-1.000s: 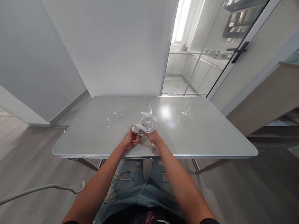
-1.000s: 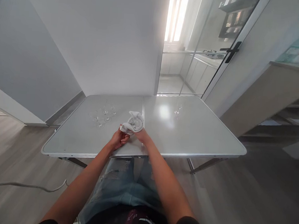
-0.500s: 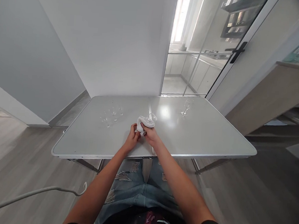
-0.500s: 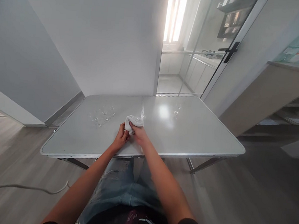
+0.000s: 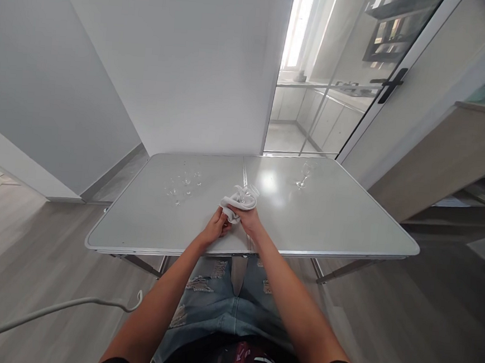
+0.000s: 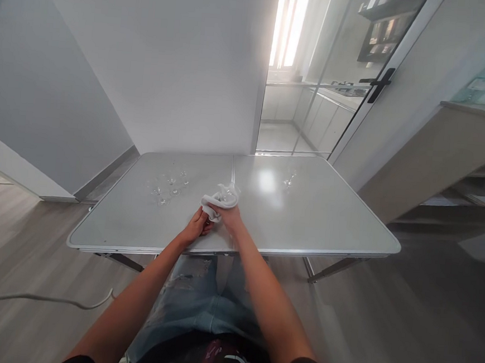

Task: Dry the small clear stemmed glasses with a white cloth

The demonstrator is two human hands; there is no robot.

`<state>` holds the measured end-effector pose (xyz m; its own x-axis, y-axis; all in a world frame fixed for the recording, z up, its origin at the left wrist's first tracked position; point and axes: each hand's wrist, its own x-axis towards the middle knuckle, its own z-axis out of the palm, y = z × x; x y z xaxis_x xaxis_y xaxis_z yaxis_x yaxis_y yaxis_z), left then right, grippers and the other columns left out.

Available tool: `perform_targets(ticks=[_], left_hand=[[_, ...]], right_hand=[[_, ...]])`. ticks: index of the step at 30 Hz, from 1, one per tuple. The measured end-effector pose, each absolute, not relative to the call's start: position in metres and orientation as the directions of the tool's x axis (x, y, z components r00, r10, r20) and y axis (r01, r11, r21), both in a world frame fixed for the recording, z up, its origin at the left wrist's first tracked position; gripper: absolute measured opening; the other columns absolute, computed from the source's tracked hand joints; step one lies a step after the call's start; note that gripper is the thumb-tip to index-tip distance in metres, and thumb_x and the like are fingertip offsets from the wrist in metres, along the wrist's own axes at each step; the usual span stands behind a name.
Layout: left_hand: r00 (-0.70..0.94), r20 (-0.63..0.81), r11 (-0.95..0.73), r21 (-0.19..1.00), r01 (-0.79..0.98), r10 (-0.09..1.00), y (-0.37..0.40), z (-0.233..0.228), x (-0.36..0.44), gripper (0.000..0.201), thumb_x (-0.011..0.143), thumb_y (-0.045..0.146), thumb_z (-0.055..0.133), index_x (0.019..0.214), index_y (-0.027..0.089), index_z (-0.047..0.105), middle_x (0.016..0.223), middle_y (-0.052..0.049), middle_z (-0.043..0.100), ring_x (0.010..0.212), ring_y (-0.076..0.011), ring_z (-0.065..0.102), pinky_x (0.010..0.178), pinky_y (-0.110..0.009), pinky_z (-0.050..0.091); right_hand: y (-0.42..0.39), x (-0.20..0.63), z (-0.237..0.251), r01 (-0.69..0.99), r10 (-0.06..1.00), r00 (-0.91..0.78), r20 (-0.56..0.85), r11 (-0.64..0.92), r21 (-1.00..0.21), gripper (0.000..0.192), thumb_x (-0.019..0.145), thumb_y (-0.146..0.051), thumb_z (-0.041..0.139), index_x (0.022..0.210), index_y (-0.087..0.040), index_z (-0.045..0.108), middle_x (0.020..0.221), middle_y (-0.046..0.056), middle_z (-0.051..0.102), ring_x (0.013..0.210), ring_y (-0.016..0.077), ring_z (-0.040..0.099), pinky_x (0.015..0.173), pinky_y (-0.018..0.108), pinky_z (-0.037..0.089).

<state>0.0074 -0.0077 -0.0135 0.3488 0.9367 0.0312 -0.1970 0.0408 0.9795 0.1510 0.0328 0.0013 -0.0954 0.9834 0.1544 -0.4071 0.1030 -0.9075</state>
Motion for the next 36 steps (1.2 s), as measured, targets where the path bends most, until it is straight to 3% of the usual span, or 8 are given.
perform_targets(ticks=[4, 12, 18, 21, 25, 27, 33, 36], left_hand=[[0.349, 0.026, 0.064, 0.968, -0.244, 0.937, -0.006, -0.017, 0.008, 0.053, 0.088, 0.071, 0.054, 0.105, 0.023, 0.041, 0.057, 0.011, 0.039, 0.041, -0.006, 0.029, 0.039, -0.016, 0.023], [0.293, -0.092, 0.203, 0.904, -0.376, 0.952, -0.006, -0.007, 0.007, 0.062, 0.079, 0.078, 0.059, 0.091, 0.018, 0.051, 0.064, 0.004, 0.051, 0.039, -0.0041, 0.029, 0.035, -0.018, 0.018], [0.288, -0.019, 0.125, 0.927, -0.355, 0.958, -0.008, -0.008, 0.009, 0.058, 0.083, 0.074, 0.059, 0.096, 0.018, 0.052, 0.065, 0.003, 0.054, 0.041, -0.0073, 0.043, 0.036, -0.02, 0.031], [0.271, 0.092, -0.014, 0.961, -0.275, 0.958, -0.008, -0.009, 0.011, 0.053, 0.086, 0.067, 0.061, 0.107, 0.02, 0.047, 0.067, 0.005, 0.055, 0.047, -0.0102, 0.054, 0.041, -0.02, 0.041], [0.248, 0.162, -0.114, 0.973, -0.199, 0.955, -0.008, -0.005, 0.011, 0.051, 0.092, 0.06, 0.059, 0.12, 0.023, 0.039, 0.072, 0.006, 0.056, 0.05, -0.0093, 0.056, 0.043, -0.018, 0.043], [0.256, 0.178, -0.131, 0.973, -0.191, 0.95, -0.009, -0.004, 0.011, 0.056, 0.093, 0.062, 0.056, 0.128, 0.023, 0.036, 0.071, 0.006, 0.055, 0.05, -0.0099, 0.055, 0.044, -0.019, 0.044], [0.233, 0.188, -0.14, 0.968, -0.207, 0.954, -0.009, -0.004, 0.009, 0.056, 0.093, 0.063, 0.053, 0.13, 0.024, 0.036, 0.08, 0.004, 0.054, 0.05, -0.0082, 0.053, 0.042, -0.019, 0.045], [0.207, 0.187, -0.14, 0.965, -0.22, 0.96, -0.009, -0.002, 0.009, 0.052, 0.093, 0.063, 0.052, 0.127, 0.027, 0.035, 0.096, 0.001, 0.055, 0.052, -0.0064, 0.055, 0.04, -0.018, 0.045]], right_hand=[[0.037, 0.159, 0.001, -0.306, 0.955, -0.246, 0.163, 0.083, -0.948, 0.037, 0.063, -0.042, 0.087, 0.086, -0.017, 0.07, 0.088, 0.003, 0.071, 0.076, 0.0165, 0.063, 0.073, 0.03, 0.052], [0.043, 0.175, 0.013, -0.079, 0.867, -0.407, 0.289, 0.282, -0.956, 0.036, 0.069, -0.044, 0.082, 0.092, -0.018, 0.072, 0.093, 0.005, 0.074, 0.083, 0.0185, 0.065, 0.083, 0.032, 0.052], [0.039, 0.172, 0.016, -0.058, 0.896, -0.365, 0.253, 0.249, -0.967, 0.04, 0.065, -0.047, 0.084, 0.092, -0.019, 0.072, 0.094, 0.005, 0.075, 0.085, 0.02, 0.067, 0.082, 0.033, 0.054], [0.032, 0.164, 0.011, -0.132, 0.951, -0.258, 0.169, 0.139, -0.981, 0.044, 0.062, -0.051, 0.085, 0.091, -0.021, 0.071, 0.09, 0.004, 0.074, 0.077, 0.0201, 0.069, 0.074, 0.033, 0.057], [0.019, 0.15, 0.005, -0.312, 0.966, -0.257, 0.012, -0.071, -0.948, 0.055, 0.069, -0.066, 0.076, 0.099, -0.02, 0.069, 0.074, 0.004, 0.072, 0.049, 0.0187, 0.061, 0.046, 0.034, 0.054], [0.017, 0.146, 0.004, -0.388, 0.979, -0.203, 0.016, -0.066, -0.919, 0.055, 0.069, -0.066, 0.076, 0.098, -0.02, 0.069, 0.07, 0.004, 0.071, 0.049, 0.0196, 0.061, 0.044, 0.034, 0.053], [0.027, 0.152, 0.005, -0.497, 0.991, -0.016, 0.132, 0.107, -0.861, 0.05, 0.057, -0.048, 0.09, 0.094, -0.021, 0.07, 0.09, 0.004, 0.074, 0.079, 0.023, 0.069, 0.065, 0.033, 0.057], [0.033, 0.164, 0.014, -0.534, 0.982, 0.097, 0.16, 0.188, -0.825, 0.049, 0.064, -0.049, 0.086, 0.101, -0.021, 0.07, 0.095, 0.005, 0.074, 0.094, 0.0231, 0.069, 0.081, 0.034, 0.056]])
